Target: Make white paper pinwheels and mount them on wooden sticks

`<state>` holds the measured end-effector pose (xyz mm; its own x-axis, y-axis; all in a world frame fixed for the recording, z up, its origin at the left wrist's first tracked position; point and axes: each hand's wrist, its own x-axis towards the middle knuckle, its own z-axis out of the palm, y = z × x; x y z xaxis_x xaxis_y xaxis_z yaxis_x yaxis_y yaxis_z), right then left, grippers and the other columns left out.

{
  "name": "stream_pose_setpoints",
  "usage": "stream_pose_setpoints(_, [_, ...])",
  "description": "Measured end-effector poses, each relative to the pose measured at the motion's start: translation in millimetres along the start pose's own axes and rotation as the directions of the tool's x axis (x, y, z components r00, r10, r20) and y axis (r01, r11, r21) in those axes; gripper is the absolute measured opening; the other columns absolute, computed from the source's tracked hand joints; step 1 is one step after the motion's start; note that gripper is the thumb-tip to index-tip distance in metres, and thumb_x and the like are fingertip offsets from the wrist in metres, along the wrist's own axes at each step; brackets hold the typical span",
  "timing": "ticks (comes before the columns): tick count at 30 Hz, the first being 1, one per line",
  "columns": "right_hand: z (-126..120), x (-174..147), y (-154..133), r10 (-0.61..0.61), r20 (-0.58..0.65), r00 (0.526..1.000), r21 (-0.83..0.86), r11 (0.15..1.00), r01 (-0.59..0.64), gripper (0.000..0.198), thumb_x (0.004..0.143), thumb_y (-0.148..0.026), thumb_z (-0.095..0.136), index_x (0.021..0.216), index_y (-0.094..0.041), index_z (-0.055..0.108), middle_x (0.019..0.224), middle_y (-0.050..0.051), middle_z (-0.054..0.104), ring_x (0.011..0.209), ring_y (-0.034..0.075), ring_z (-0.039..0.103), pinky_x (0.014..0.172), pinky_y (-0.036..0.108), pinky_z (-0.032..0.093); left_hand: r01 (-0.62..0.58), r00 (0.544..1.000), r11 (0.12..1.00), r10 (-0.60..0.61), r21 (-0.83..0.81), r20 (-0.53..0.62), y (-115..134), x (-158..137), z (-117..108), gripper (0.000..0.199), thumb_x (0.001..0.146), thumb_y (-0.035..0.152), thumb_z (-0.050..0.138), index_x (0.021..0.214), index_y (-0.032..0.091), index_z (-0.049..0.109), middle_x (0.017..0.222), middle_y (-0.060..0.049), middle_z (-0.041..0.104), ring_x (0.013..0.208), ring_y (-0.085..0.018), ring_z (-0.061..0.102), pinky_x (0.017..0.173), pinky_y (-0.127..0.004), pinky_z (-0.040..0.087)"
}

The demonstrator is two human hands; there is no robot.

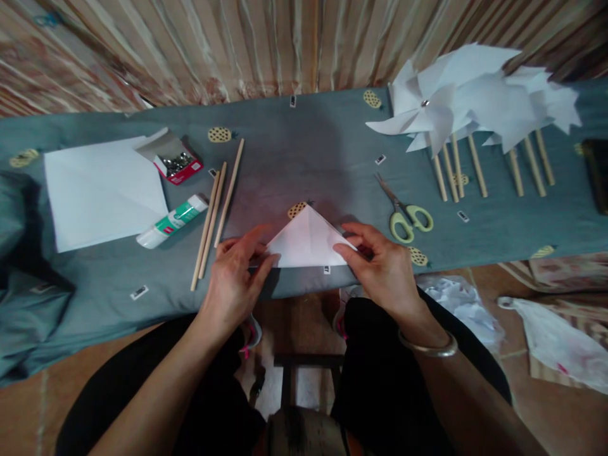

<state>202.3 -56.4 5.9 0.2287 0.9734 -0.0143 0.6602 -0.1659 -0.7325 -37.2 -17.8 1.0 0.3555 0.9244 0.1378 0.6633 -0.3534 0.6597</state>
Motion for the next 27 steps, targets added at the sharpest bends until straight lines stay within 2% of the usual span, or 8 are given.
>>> stream_pose_setpoints(7, [0, 3, -2, 0.06, -0.005, 0.998, 0.004, 0.998, -0.06, 0.033, 0.08, -0.035, 0.072, 0.11, -0.021, 0.071, 0.08, 0.002, 0.077, 0.066, 0.019, 0.068, 0.066, 0.034, 0.054, -0.042, 0.999, 0.994, 0.04, 0.096, 0.024, -3, 6, 0, 0.038, 0.092, 0.033, 0.059, 0.129, 0.024, 0.056, 0.088, -0.003, 0.074, 0.082, -0.023, 0.069, 0.087, -0.043, 0.052])
stream_pose_setpoints(10, [1, 4, -2, 0.075, 0.003, 0.997, 0.001, 0.997, -0.075, 0.034, 0.08, -0.035, 0.072, 0.11, -0.021, 0.071, 0.08, 0.002, 0.077, 0.065, 0.018, 0.067, 0.067, 0.034, 0.054, -0.104, 0.994, 0.969, 0.109, 0.222, -0.009, 2, 7, 0, 0.036, 0.092, 0.032, 0.059, 0.127, 0.023, 0.057, 0.114, -0.01, 0.072, 0.105, -0.029, 0.066, 0.094, -0.048, 0.049])
stream_pose_setpoints(12, [1, 4, -2, 0.081, 0.008, 0.997, 0.004, 0.997, -0.082, 0.034, 0.08, -0.034, 0.072, 0.111, -0.021, 0.071, 0.08, 0.002, 0.077, 0.065, 0.018, 0.067, 0.066, 0.033, 0.054, -0.189, 0.98, 0.941, 0.2, 0.28, -0.01, 10, 4, 3, 0.039, 0.093, 0.027, 0.057, 0.132, 0.025, 0.054, 0.137, -0.012, 0.061, 0.13, -0.032, 0.054, 0.108, -0.055, 0.039])
stream_pose_setpoints(13, [1, 4, -2, 0.082, 0.008, 0.997, 0.004, 0.997, -0.082, 0.034, 0.079, -0.034, 0.072, 0.111, -0.021, 0.071, 0.08, 0.002, 0.077, 0.065, 0.018, 0.067, 0.066, 0.033, 0.054, -0.248, 0.966, 0.924, 0.258, 0.29, 0.005, 15, 2, 6, 0.043, 0.093, 0.025, 0.056, 0.136, 0.026, 0.05, 0.146, -0.011, 0.054, 0.139, -0.031, 0.044, 0.116, -0.057, 0.029])
stream_pose_setpoints(14, [1, 4, -2, 0.082, 0.008, 0.997, 0.006, 0.997, -0.082, 0.034, 0.079, -0.034, 0.072, 0.11, -0.021, 0.071, 0.08, 0.002, 0.077, 0.065, 0.018, 0.067, 0.066, 0.033, 0.054, -0.31, 0.947, 0.903, 0.319, 0.296, 0.019, 20, -1, 10, 0.047, 0.094, 0.023, 0.054, 0.14, 0.027, 0.046, 0.149, -0.01, 0.051, 0.145, -0.03, 0.036, 0.12, -0.059, 0.019])
stream_pose_setpoints(16, [1, 4, -2, 0.08, 0.014, 0.997, 0.016, 0.997, -0.08, 0.034, 0.08, -0.035, 0.071, 0.111, -0.021, 0.071, 0.08, 0.002, 0.077, 0.066, 0.018, 0.068, 0.067, 0.033, 0.054, -0.366, 0.93, 0.884, 0.355, 0.291, 0.091, 30, -7, 19, 0.048, 0.097, 0.021, 0.047, 0.144, 0.023, 0.041, 0.15, -0.009, 0.05, 0.148, -0.026, 0.033, 0.123, -0.055, 0.013])
stream_pose_setpoints(20, [0, 4, -3, 0.09, 0.022, 0.996, 0.03, 0.995, -0.09, 0.035, 0.081, -0.037, 0.07, 0.111, -0.02, 0.071, 0.082, 0.003, 0.077, 0.07, 0.019, 0.07, 0.071, 0.034, 0.055, -0.44, 0.893, 0.844, 0.375, 0.306, 0.249, 37, -14, 33, 0.047, 0.1, 0.027, 0.042, 0.144, 0.01, 0.04, 0.151, -0.015, 0.049, 0.147, -0.027, 0.034, 0.122, -0.051, 0.024])
stream_pose_setpoints(27, [0, 5, -4, 0.114, 0.027, 0.993, 0.022, 0.993, -0.114, 0.036, 0.08, -0.037, 0.071, 0.111, -0.019, 0.071, 0.083, 0.004, 0.077, 0.069, 0.02, 0.07, 0.07, 0.035, 0.055, -0.431, 0.894, 0.843, 0.348, 0.322, 0.283, 34, -12, 35, 0.054, 0.099, 0.034, 0.045, 0.145, 0.005, 0.039, 0.153, -0.02, 0.044, 0.145, -0.031, 0.036, 0.118, -0.052, 0.033])
